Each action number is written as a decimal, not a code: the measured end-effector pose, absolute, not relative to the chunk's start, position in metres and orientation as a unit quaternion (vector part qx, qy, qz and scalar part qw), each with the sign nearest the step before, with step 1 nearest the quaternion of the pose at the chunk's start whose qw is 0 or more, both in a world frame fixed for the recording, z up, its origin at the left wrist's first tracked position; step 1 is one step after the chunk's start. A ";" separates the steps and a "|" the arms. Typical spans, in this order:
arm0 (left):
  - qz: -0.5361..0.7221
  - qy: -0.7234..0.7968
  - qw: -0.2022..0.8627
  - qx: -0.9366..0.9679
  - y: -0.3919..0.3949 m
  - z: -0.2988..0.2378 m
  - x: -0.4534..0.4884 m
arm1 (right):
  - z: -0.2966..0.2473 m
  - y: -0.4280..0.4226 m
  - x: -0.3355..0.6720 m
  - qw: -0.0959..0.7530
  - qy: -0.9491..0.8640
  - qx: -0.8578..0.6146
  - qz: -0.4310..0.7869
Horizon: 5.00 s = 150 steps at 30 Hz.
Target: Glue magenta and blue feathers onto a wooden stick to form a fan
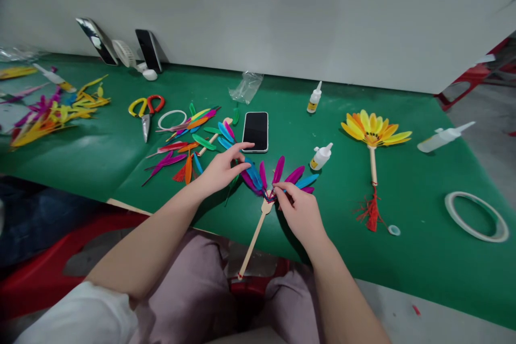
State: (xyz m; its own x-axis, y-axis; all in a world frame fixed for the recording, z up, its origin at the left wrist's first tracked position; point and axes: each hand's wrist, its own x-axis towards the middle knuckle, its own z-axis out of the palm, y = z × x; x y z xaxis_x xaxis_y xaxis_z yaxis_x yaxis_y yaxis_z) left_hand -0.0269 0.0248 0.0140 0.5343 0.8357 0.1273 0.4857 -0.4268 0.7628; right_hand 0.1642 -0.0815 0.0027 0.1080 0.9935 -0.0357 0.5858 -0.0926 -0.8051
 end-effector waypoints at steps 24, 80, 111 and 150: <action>0.251 0.430 0.309 0.811 0.026 0.009 -0.012 | 0.006 -0.088 0.164 0.205 -0.708 -0.649 0.189; 0.221 0.437 0.295 0.820 0.029 0.002 -0.005 | -0.001 -0.085 0.160 0.179 -0.727 -0.628 0.212; 0.254 0.466 0.161 0.832 0.013 0.003 -0.015 | 0.013 -0.081 0.174 0.439 -0.466 -0.705 0.306; 0.292 0.464 0.278 0.788 0.014 0.000 -0.012 | 0.015 -0.083 0.164 0.277 -0.679 -0.599 0.321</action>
